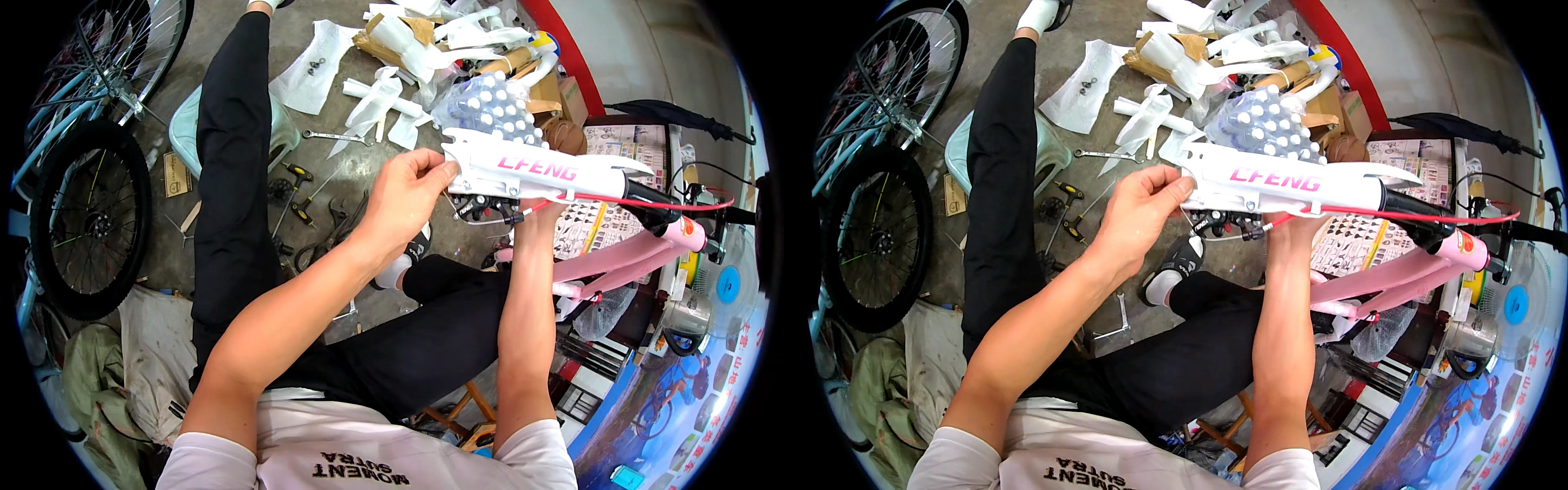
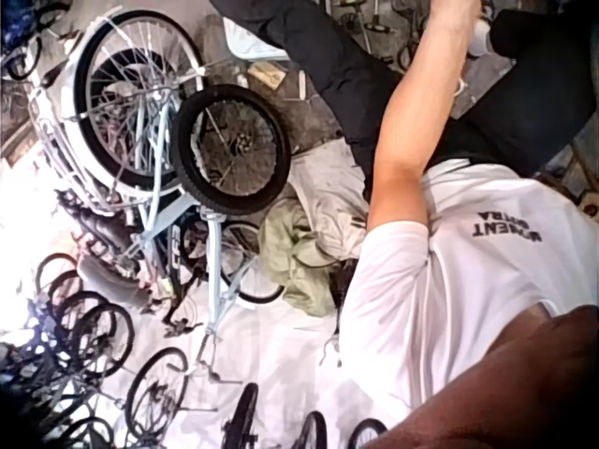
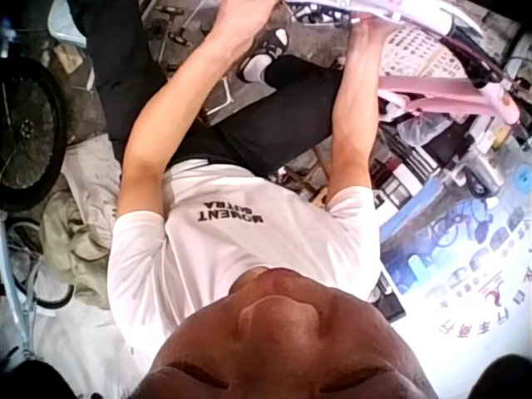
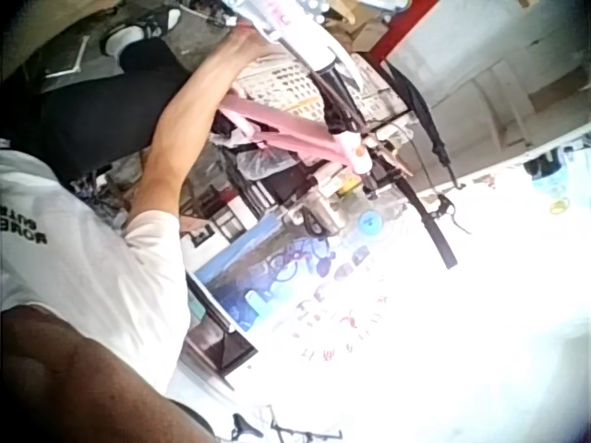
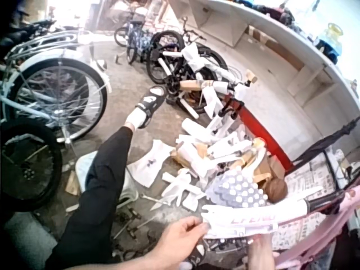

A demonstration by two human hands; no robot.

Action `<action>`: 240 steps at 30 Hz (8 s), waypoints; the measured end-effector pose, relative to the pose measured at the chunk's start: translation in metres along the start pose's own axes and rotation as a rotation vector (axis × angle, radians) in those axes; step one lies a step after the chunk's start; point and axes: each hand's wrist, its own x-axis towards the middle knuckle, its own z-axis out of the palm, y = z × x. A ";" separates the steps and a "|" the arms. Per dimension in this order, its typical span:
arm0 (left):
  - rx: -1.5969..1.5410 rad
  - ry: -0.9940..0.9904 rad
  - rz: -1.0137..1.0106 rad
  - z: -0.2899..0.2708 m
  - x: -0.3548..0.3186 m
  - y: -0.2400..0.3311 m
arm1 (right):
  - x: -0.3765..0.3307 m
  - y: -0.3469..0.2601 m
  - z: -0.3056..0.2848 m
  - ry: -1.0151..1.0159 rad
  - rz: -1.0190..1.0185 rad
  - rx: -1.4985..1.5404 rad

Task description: The person assembles a pink bicycle by hand and using a tool. They remove white protective foam from the front fork, insert the fork into the bike frame, and use a hex key to tighten a bolt near the disc brake mechanism.

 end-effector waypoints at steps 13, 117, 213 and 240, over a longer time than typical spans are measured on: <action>-0.055 -0.055 0.046 -0.002 -0.012 -0.002 | -0.002 0.005 0.009 0.148 -0.099 0.014; -0.694 -0.675 -0.212 0.022 0.080 -0.051 | 0.120 0.000 -0.271 -0.480 0.156 -0.039; 0.312 -0.921 -0.473 0.021 0.129 0.088 | 0.012 0.025 -0.013 0.146 0.012 0.283; 0.259 -1.048 -0.540 0.034 0.126 0.070 | -0.016 0.013 -0.005 0.136 0.003 0.250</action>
